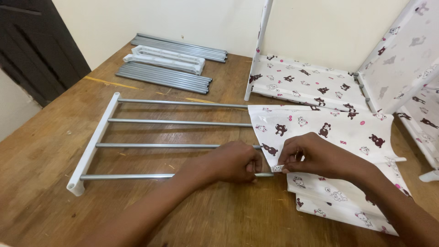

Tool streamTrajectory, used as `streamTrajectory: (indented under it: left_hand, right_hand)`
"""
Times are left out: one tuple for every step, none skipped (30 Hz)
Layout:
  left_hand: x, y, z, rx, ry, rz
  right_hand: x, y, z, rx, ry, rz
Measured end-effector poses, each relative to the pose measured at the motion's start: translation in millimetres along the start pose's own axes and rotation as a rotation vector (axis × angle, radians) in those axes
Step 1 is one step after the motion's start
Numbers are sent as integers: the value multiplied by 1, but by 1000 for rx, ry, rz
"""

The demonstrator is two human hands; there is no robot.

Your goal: The person assembles a small shelving unit by inserting metal rods into white plastic connectors and attaching patterned fabric panels. They build the frame, attach the fabric to the rods, and place the finished unit on the floor.

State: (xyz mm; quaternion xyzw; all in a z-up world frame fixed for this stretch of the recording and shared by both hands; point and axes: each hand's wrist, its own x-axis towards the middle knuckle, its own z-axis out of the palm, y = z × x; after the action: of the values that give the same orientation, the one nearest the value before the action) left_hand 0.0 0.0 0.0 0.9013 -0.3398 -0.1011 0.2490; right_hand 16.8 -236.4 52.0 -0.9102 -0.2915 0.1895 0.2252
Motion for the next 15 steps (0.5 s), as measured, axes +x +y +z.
streamTrajectory:
  left_hand:
    - [-2, -1, -1, -29, 20, 13]
    - [-4, -2, -2, -58, 40, 27]
    - [-5, -3, -4, -87, 61, 38]
    - [-5, -2, -5, -89, 67, 46]
    - [-5, -2, -6, -91, 74, 52]
    - [-5, -2, -7, -93, 81, 58]
    - [-6, -1, -8, -117, 101, 75]
    - [-7, -2, -9, -142, 120, 92]
    - [-7, -2, -9, -167, 140, 110]
    - [-7, -3, -10, -165, 149, 121]
    - [-7, -4, -10, -165, 157, 131]
    - [-7, -5, -10, -165, 165, 141]
    - [-7, -6, -9, -158, 170, 150]
    - [-7, -8, -9, -150, 176, 158]
    - [-7, -9, -10, -140, 183, 168]
  right_hand:
    - [-2, 1, -2, -9, -1, 11]
    - [-4, 1, -3, -18, -2, 23]
    - [-5, 1, -3, -17, 10, 9]
    - [-6, 0, -3, -17, 22, -5]
    - [-6, -1, -3, -17, 33, -21]
    - [-6, -3, -3, -14, 30, 2]
    - [-6, -4, -2, -11, 25, 24]
    - [-6, -5, -2, -8, 21, 46]
    - [-6, -6, -1, -25, 26, 54]
    - [-5, -7, 0, -42, 32, 62]
    - [-5, -7, 0, -57, 36, 71]
    - [-4, -7, 0, -43, 42, 53]
    - [-3, -6, 0, -29, 48, 35]
    - [-3, -6, 0, -14, 54, 16]
    - [-2, -6, 0, 4, 62, 24]
